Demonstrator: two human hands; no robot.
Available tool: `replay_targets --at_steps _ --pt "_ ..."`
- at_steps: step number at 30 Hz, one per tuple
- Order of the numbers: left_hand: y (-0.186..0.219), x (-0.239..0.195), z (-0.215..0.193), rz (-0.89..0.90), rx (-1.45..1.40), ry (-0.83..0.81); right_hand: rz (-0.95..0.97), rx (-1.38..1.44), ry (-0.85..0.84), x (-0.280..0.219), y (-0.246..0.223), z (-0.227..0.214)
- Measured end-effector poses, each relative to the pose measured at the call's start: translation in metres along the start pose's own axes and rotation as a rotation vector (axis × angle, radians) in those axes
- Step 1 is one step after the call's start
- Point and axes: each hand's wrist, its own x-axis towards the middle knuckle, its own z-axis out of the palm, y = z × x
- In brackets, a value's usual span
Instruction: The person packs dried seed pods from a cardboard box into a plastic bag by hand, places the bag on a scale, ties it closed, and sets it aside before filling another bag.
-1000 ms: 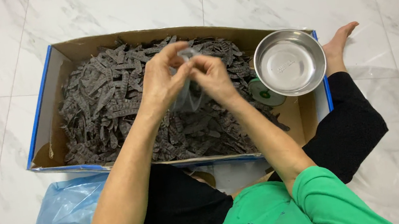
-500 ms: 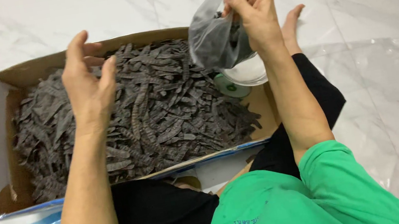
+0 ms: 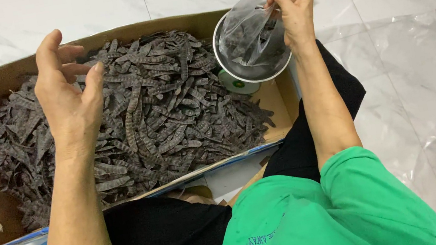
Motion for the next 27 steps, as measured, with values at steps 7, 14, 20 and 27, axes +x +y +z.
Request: replay_targets --at_steps 7,14,20,27 --pt "-0.001 -0.001 0.001 -0.031 0.004 -0.029 -0.002 -0.190 0.053 -0.013 0.006 -0.012" --pt "0.002 0.000 0.002 -0.065 0.055 -0.042 -0.027 -0.209 0.046 -0.014 0.005 -0.013" --pt "0.005 0.000 0.002 -0.083 0.029 -0.053 -0.006 -0.204 0.031 -0.016 0.001 -0.009" --pt "0.006 0.000 0.004 -0.073 0.038 -0.051 -0.009 -0.251 0.055 -0.014 0.009 -0.011"
